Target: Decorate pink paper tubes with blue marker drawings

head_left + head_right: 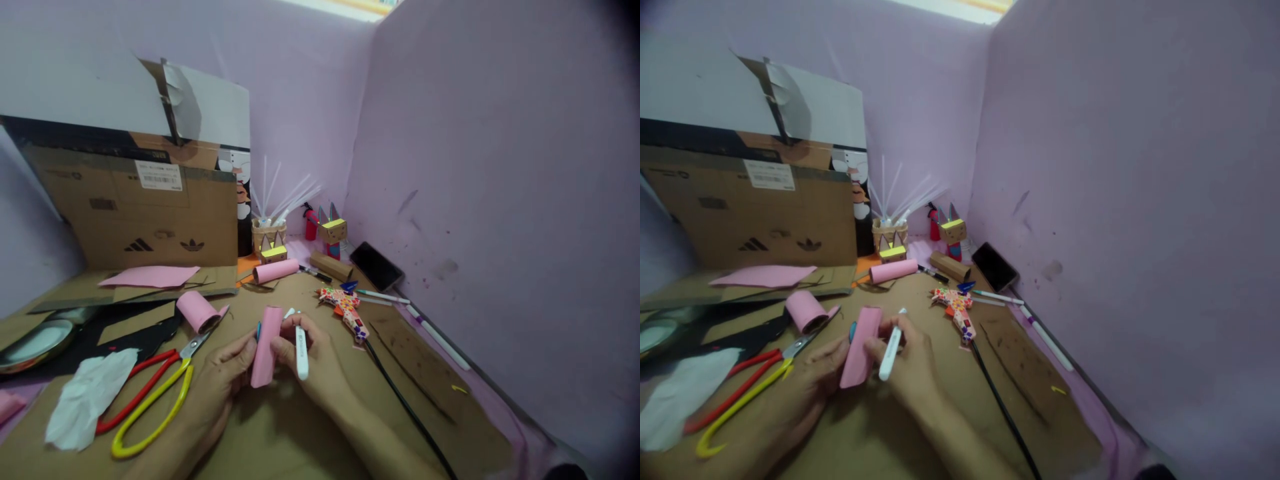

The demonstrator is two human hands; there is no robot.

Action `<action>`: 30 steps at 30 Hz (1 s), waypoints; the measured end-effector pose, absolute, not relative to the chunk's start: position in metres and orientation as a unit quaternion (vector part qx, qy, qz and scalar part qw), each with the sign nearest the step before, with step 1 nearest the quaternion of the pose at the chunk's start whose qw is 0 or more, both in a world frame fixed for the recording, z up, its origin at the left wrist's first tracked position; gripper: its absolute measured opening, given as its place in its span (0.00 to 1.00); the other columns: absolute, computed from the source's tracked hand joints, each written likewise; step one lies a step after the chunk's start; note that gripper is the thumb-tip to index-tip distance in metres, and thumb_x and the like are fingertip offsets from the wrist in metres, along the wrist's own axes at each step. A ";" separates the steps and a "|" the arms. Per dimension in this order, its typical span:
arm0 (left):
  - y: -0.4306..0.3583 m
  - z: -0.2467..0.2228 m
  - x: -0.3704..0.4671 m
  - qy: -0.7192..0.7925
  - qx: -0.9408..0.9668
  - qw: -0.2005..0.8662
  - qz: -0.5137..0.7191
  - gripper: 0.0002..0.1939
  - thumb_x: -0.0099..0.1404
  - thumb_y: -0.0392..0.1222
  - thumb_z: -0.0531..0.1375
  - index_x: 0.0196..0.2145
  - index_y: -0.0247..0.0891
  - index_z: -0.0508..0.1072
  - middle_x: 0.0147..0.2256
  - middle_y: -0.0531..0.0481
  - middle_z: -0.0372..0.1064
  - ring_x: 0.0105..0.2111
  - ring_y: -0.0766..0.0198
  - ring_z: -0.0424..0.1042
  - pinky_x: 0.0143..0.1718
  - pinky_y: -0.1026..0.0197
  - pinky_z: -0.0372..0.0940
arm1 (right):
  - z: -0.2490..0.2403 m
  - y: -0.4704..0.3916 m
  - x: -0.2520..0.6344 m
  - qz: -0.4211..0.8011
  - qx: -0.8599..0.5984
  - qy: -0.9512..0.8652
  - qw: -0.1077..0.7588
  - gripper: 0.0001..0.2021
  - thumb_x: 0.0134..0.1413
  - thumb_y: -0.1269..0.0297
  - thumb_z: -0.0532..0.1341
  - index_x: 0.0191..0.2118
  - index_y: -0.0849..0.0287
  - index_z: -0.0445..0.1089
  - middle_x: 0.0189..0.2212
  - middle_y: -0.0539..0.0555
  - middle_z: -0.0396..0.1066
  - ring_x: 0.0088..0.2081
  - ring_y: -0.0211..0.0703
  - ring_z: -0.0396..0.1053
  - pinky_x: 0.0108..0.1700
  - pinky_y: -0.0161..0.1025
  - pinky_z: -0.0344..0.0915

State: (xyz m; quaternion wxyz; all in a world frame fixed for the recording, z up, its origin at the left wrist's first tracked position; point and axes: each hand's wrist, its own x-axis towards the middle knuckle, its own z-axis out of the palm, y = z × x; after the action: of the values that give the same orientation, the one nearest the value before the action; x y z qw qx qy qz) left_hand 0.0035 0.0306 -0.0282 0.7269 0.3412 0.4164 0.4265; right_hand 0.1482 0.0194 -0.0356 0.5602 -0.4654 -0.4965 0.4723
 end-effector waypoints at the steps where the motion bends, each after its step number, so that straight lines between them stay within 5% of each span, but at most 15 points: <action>1: 0.031 -0.028 0.003 0.421 0.339 0.724 0.429 0.22 0.51 0.45 0.66 0.45 0.35 0.75 0.37 0.43 0.78 0.38 0.52 0.75 0.40 0.56 0.69 | -0.035 0.019 0.148 0.477 -0.462 -0.496 0.559 0.12 0.42 0.62 0.67 0.31 0.57 0.65 0.25 0.48 0.66 0.25 0.37 0.62 0.28 0.33 0.60; 7: 0.026 -0.022 0.004 0.413 0.373 0.720 0.415 0.22 0.50 0.46 0.67 0.43 0.36 0.77 0.34 0.43 0.78 0.34 0.54 0.76 0.39 0.57 0.69 | -0.031 0.020 0.147 0.485 -0.470 -0.483 0.557 0.16 0.37 0.61 0.68 0.28 0.57 0.60 0.21 0.44 0.60 0.22 0.33 0.55 0.25 0.31 0.53; 14: 0.032 -0.024 0.003 0.434 0.324 0.717 0.439 0.16 0.48 0.41 0.68 0.36 0.34 0.78 0.30 0.44 0.78 0.31 0.56 0.77 0.32 0.60 0.70 | -0.034 0.022 0.148 0.579 -0.413 -0.415 0.567 0.16 0.43 0.51 0.63 0.32 0.57 0.63 0.19 0.42 0.53 0.19 0.32 0.51 0.21 0.30 0.49; 20: 0.033 -0.024 0.001 0.424 0.331 0.722 0.436 0.16 0.50 0.40 0.67 0.39 0.35 0.77 0.31 0.45 0.79 0.31 0.58 0.76 0.34 0.61 0.70 | -0.032 0.022 0.146 0.581 -0.432 -0.384 0.573 0.13 0.36 0.61 0.66 0.28 0.58 0.62 0.18 0.42 0.56 0.19 0.31 0.52 0.22 0.29 0.50; 30: 0.033 -0.023 0.003 0.434 0.332 0.708 0.447 0.22 0.46 0.42 0.69 0.41 0.34 0.77 0.33 0.42 0.78 0.33 0.53 0.76 0.35 0.56 0.71 | -0.029 0.022 0.148 0.587 -0.432 -0.369 0.577 0.16 0.32 0.65 0.69 0.27 0.57 0.61 0.19 0.42 0.60 0.19 0.31 0.55 0.21 0.29 0.52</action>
State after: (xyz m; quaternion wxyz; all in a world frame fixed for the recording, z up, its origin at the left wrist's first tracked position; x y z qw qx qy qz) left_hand 0.0035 0.0332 -0.0231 0.7084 0.3323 0.4340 0.4466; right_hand 0.1479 0.0216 -0.0288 0.5770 -0.4324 -0.3687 0.5866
